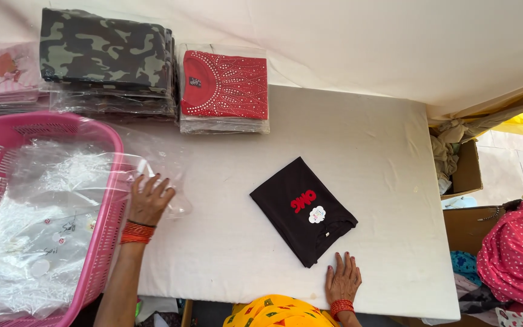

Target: The person folds a black t-shirt and places it into a clear plastic bag. They then fold a pair of camouflage-patterned pants and place them into a plastic bag as well. The person repeats this process with another pair of camouflage pants.

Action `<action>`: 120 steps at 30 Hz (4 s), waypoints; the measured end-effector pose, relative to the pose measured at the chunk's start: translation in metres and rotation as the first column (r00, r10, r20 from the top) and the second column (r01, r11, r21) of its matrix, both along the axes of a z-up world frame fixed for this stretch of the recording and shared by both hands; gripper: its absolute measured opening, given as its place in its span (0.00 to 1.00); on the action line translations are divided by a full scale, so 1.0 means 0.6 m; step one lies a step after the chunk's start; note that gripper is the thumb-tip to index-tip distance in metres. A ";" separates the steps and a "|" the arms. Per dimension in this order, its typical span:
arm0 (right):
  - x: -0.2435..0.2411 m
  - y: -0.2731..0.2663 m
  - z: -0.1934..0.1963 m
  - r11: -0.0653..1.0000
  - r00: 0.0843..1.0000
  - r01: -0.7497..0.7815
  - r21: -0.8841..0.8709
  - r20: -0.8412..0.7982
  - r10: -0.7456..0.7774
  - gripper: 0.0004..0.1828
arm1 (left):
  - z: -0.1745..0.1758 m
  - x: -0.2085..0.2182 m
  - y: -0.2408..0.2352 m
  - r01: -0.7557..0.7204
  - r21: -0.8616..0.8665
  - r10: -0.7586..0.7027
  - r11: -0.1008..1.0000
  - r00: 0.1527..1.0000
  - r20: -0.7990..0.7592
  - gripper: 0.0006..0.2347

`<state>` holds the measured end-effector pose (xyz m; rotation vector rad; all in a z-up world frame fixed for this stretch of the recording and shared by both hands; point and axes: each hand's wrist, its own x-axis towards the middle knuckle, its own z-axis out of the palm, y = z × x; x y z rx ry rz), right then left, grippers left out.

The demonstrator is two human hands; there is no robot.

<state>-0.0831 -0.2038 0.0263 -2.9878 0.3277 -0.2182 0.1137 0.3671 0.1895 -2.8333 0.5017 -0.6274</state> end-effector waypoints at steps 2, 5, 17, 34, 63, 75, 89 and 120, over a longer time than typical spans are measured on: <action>0.000 -0.001 0.001 1.000 1.000 0.002 0.004 -0.009 -0.002 0.30 | 0.006 -0.005 -0.054 0.060 -0.022 -0.060 0.998 0.998 -0.027 0.05; -0.003 -0.001 0.003 1.000 1.000 0.001 0.006 -0.018 0.000 0.30 | 0.007 -0.014 -0.101 0.152 -0.028 -0.153 0.988 0.984 -0.089 0.04; -0.006 -0.011 0.007 0.998 0.998 -0.058 0.032 0.002 0.058 0.31 | -0.001 -0.063 0.206 -0.725 -0.081 0.729 0.684 0.683 0.045 0.07; 0.011 0.016 -0.018 0.998 0.998 0.057 0.015 0.027 -0.057 0.28 | -0.248 -0.069 0.402 -0.815 -0.262 0.270 0.518 0.445 -0.854 0.29; 0.011 0.041 -0.001 0.993 0.991 0.116 0.032 0.062 -0.117 0.26 | -0.270 -0.098 0.432 -0.757 0.000 0.605 0.653 0.521 -0.602 0.32; 0.011 0.040 -0.009 0.994 0.993 0.104 0.036 0.055 -0.106 0.27 | -0.137 -0.093 0.347 -0.875 0.183 0.889 0.449 0.417 -0.187 0.25; 0.014 0.044 -0.002 0.991 0.991 0.129 0.031 0.038 -0.130 0.26 | -0.270 -0.076 0.404 -0.850 -0.044 0.676 0.526 0.448 -0.585 0.30; 0.059 -0.036 0.017 0.895 0.982 0.169 0.413 -0.151 -0.115 0.29 | -0.126 -0.092 -0.316 0.104 -0.131 -0.153 0.986 0.874 -0.462 0.11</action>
